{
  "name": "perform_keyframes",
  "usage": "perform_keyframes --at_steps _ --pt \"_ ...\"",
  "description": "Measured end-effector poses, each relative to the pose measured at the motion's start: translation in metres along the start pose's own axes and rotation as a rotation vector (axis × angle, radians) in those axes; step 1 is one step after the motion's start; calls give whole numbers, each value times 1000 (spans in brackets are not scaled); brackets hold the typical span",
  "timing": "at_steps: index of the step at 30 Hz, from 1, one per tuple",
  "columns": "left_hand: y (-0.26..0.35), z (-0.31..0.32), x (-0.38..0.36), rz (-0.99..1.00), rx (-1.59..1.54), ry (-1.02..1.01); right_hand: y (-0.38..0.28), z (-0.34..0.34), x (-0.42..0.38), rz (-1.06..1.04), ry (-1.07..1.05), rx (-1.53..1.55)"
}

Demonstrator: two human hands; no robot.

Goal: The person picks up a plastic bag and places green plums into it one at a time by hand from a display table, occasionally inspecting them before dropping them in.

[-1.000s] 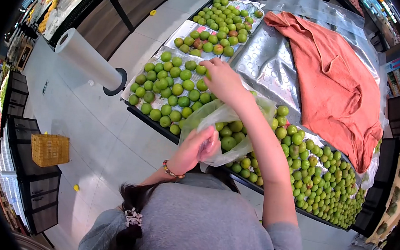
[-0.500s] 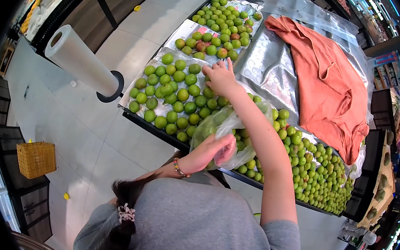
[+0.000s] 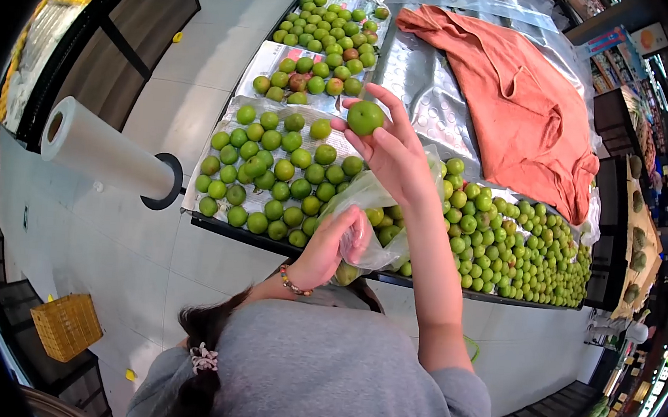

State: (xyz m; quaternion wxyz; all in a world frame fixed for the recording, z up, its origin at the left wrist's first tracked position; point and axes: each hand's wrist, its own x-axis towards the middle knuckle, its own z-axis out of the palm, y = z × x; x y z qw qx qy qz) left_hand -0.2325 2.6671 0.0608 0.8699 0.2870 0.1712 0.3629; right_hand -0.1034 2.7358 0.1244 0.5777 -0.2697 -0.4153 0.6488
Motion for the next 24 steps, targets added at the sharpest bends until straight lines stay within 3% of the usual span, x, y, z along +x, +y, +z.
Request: perform_keyframes --at_steps 3,6,8,9,12,14,17,20,22,24 --pt "6 0 -1 49 6 -4 -12 -10 -24 4 -74 -19" --pt "16 2 -5 103 15 17 -34 -13 -56 258 -134 -272" --pt "24 -1 -6 144 19 -17 -36 -1 -65 398 -145 -794" --pt "28 -1 -6 142 5 -12 -23 -9 -68 248 -222 -1043" --pt "29 -2 -8 170 19 -77 -19 8 -71 333 -54 -1355" --pt "27 0 -10 146 16 -76 -38 20 -70 381 21 -1413" --pt "21 0 -13 79 28 -114 -69 27 -56 98 104 -1253" --pt "16 4 -15 13 45 -146 -49 34 -8 -44 18 -1261" --pt "21 6 -15 -12 103 -170 -3 7 25 91 -244 -1310" --pt "22 4 -14 0 162 -190 44 -30 44 263 -476 -1606"
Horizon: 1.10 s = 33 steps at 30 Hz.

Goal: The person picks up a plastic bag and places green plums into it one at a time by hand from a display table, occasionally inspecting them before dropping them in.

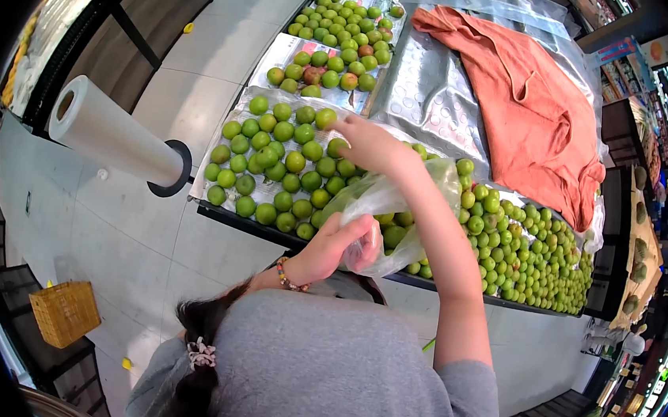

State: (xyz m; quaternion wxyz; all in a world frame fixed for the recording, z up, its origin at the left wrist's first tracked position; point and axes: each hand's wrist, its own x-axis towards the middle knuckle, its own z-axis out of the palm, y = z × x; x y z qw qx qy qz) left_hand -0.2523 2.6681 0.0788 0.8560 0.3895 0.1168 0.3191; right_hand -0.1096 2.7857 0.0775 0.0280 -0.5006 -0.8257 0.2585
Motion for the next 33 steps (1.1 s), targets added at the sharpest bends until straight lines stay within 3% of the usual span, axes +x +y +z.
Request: perform_keyframes --at_steps 2,6,9,12,14,19,22,24,26,28,31,33 --pt "-3 -4 -2 6 29 0 27 31 22 83 -123 -38" --pt "-3 -6 -2 32 -9 49 24 33 23 27 -157 -49" --pt "-1 -2 0 -10 -23 91 12 1 8 44 4 317" --pt "-2 -8 3 14 -64 100 9 -20 -18 -65 122 1023" --pt "3 -6 5 10 -44 118 -1 -31 -40 -215 172 1217" --pt "4 -6 10 -7 -14 133 -13 -38 -73 -325 232 1305" --pt "3 -10 13 13 -44 193 -15 -39 -108 -539 -6 1648" --pt "4 -12 13 35 -60 219 -9 -37 -117 -543 -78 1231" --pt "3 -15 12 39 -60 194 -21 -39 -123 -35 -189 676" --pt "3 -17 14 53 -77 184 -22 -17 -121 -52 50 347" --pt "1 -20 16 80 -123 189 -43 -45 -125 150 80 528" --pt "0 -23 15 91 -139 183 -32 -61 -113 81 203 584"
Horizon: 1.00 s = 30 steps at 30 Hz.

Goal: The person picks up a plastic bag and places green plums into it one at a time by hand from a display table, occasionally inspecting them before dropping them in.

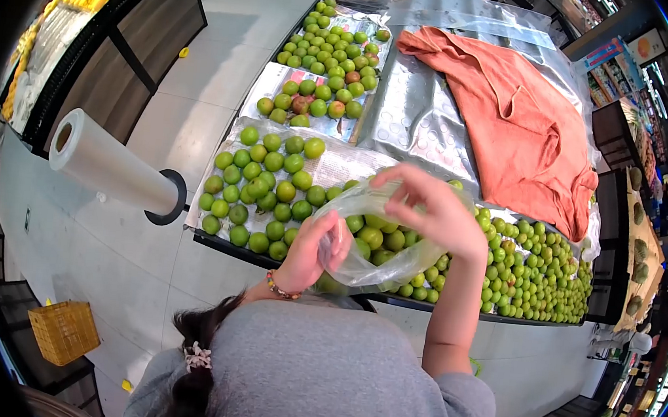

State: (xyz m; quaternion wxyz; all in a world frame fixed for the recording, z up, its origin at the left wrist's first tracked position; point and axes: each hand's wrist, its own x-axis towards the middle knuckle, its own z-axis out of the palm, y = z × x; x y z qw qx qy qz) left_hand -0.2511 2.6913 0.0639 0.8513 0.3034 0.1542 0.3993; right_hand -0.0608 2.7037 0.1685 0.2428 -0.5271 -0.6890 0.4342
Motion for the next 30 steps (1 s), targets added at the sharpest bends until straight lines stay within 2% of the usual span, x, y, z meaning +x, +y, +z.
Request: perform_keyframes --at_steps 1,3,5,7,9,10,13,15,18,21,22,23,25,29,30 --pt "-1 0 -1 2 4 0 2 -8 13 26 28 94" --pt "-3 1 -1 12 13 0 12 -13 62 -140 152 -84" --pt "-5 1 -2 9 26 -11 29 -4 110 -135 146 -258" --pt "-7 0 -6 8 39 -18 60 10 163 -95 -4 -314" --pt "-8 0 -5 28 54 -31 78 26 198 -243 -57 -553" --pt "-6 0 -6 28 63 -30 90 34 214 -245 -47 -670" --pt "-3 1 -9 51 63 -1 112 51 237 -207 -2 -924" --pt "-3 -1 -9 56 64 6 119 61 239 -261 125 -1067" --pt "-5 -1 -10 52 68 24 138 69 234 -389 197 -1120" --pt "-7 -2 -9 54 67 27 121 47 212 -386 114 -739" --pt "-7 -2 -8 59 46 28 99 39 197 -416 146 -539" --pt "-7 -1 -6 65 21 29 68 33 175 -304 134 -200" --pt "-9 -3 -3 84 12 38 31 19 131 -308 90 116" --pt "-11 2 0 61 -5 57 4 13 66 -394 153 283" --pt "-11 2 2 56 0 61 9 11 52 -327 133 262"
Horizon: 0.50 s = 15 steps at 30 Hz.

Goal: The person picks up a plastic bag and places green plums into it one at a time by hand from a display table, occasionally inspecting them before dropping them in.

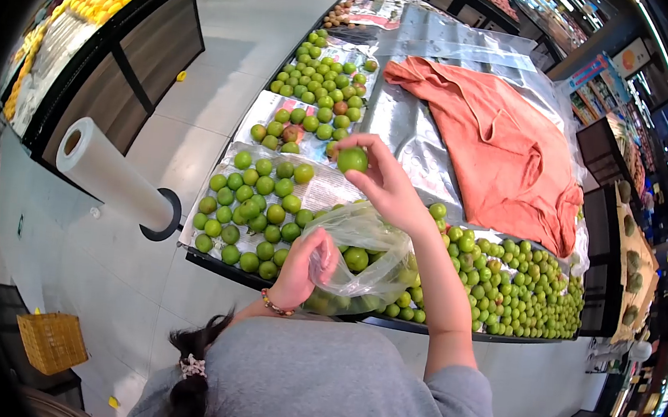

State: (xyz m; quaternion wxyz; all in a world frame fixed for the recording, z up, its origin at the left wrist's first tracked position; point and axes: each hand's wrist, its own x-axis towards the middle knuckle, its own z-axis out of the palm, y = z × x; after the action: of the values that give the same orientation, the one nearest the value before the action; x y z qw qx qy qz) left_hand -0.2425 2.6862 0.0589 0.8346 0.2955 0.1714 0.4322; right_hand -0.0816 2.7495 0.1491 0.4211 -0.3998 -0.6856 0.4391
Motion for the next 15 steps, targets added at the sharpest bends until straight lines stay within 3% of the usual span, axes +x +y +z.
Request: perform_keyframes --at_steps 3,5,7,10,11,13,15 --pt "0 -1 1 -50 -42 49 -5 -3 -42 141 -28 249" --pt "0 0 0 -41 -26 72 -8 1 -66 374 -79 -131" --pt "-1 -3 0 -51 -48 38 4 15 -84 286 -81 -465" --pt "-2 -3 3 -47 -43 51 -3 18 -104 428 54 -282" --pt "-2 -3 3 -54 -29 68 -8 12 -109 414 133 -313" --pt "-3 -5 4 -43 -30 38 0 -2 -118 242 498 -541" --pt "-3 -3 3 -46 -28 18 12 -16 -127 194 762 -1026"
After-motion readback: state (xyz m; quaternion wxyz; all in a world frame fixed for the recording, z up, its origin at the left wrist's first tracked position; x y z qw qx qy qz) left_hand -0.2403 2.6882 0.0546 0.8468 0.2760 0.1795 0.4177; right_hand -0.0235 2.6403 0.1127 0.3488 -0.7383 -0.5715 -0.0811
